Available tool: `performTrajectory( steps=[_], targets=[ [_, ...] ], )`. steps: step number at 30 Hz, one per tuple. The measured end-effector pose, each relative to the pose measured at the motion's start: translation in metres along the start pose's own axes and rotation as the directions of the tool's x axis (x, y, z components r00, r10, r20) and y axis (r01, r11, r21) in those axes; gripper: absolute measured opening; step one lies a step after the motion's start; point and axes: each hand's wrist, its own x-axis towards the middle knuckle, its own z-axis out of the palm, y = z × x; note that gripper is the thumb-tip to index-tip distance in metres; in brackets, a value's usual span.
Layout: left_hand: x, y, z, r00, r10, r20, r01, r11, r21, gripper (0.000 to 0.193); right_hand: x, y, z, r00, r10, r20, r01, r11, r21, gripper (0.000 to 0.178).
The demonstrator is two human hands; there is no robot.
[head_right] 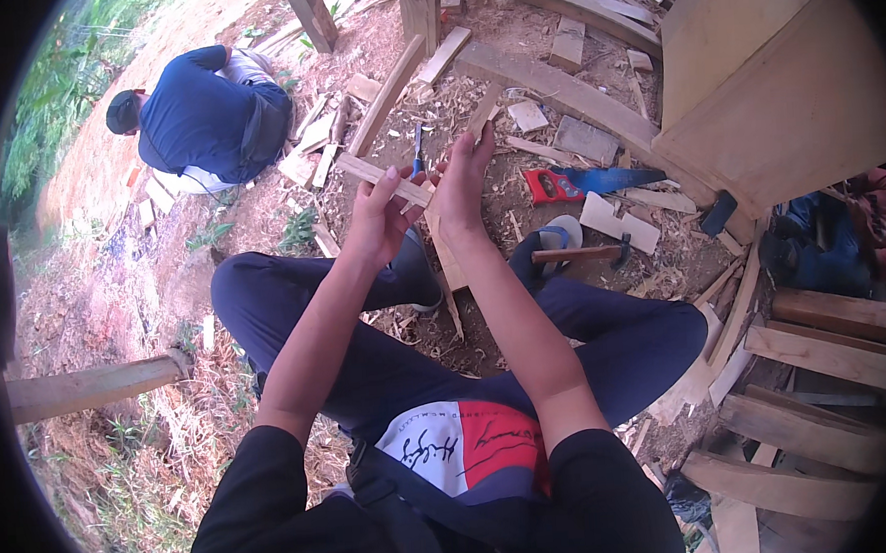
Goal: The person sits on the ground and uses a hammer to drive nails into small wooden blocks. They repeatedly pick up nails from a bag, position them on the wood, and strike them with the hammer. The person also assembles the wooden pieces into a frame structure.
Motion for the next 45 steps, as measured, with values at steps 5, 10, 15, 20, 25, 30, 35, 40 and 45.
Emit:
performTrajectory(
  steps=[5, 10, 15, 20, 25, 30, 35, 40, 45],
  targets=[
    [-0.002, 0.000, 0.004, 1.000, -0.005, -0.020, 0.005, 1.000, 0.013, 0.060, -0.001, 0.002, -0.002, 1.000, 0.022, 0.000, -0.022, 0.999, 0.035, 0.058],
    [-0.004, -0.009, 0.002, 0.998, 0.057, -0.031, -0.056, 0.997, 0.059, 0.061, -0.001, 0.012, -0.003, 0.999, -0.002, -0.038, 0.006, 0.995, 0.096, 0.058],
    [-0.006, -0.013, 0.011, 0.999, 0.040, 0.017, -0.040, 0.999, 0.012, 0.060, -0.003, 0.009, -0.005, 0.998, -0.017, -0.056, 0.025, 0.988, 0.150, 0.057],
    [-0.007, -0.010, 0.013, 0.999, 0.015, 0.046, -0.015, 1.000, -0.006, 0.054, -0.006, 0.008, -0.004, 0.994, -0.045, -0.096, 0.056, 0.991, 0.120, 0.057],
    [-0.002, -0.015, 0.002, 0.996, 0.027, 0.079, -0.023, 0.999, -0.049, 0.062, -0.007, 0.009, 0.003, 0.988, -0.124, -0.094, 0.128, 0.991, 0.032, 0.055],
    [0.001, -0.022, -0.004, 0.991, -0.007, 0.133, 0.029, 0.986, -0.165, 0.066, -0.010, 0.018, 0.006, 0.949, -0.311, -0.053, 0.306, 0.948, -0.089, 0.065],
    [0.008, -0.032, -0.014, 0.980, -0.073, 0.186, 0.111, 0.973, -0.203, 0.066, -0.015, 0.019, 0.012, 0.858, -0.509, -0.068, 0.481, 0.843, -0.243, 0.065],
    [0.000, -0.026, -0.002, 0.968, -0.099, 0.232, 0.118, 0.990, -0.071, 0.072, -0.023, 0.020, 0.015, 0.871, -0.484, -0.078, 0.438, 0.840, -0.319, 0.069],
    [-0.009, -0.014, 0.009, 0.960, -0.111, 0.259, 0.145, 0.983, -0.115, 0.072, -0.027, 0.009, 0.023, 0.850, -0.523, -0.068, 0.449, 0.785, -0.426, 0.071]
  ],
)
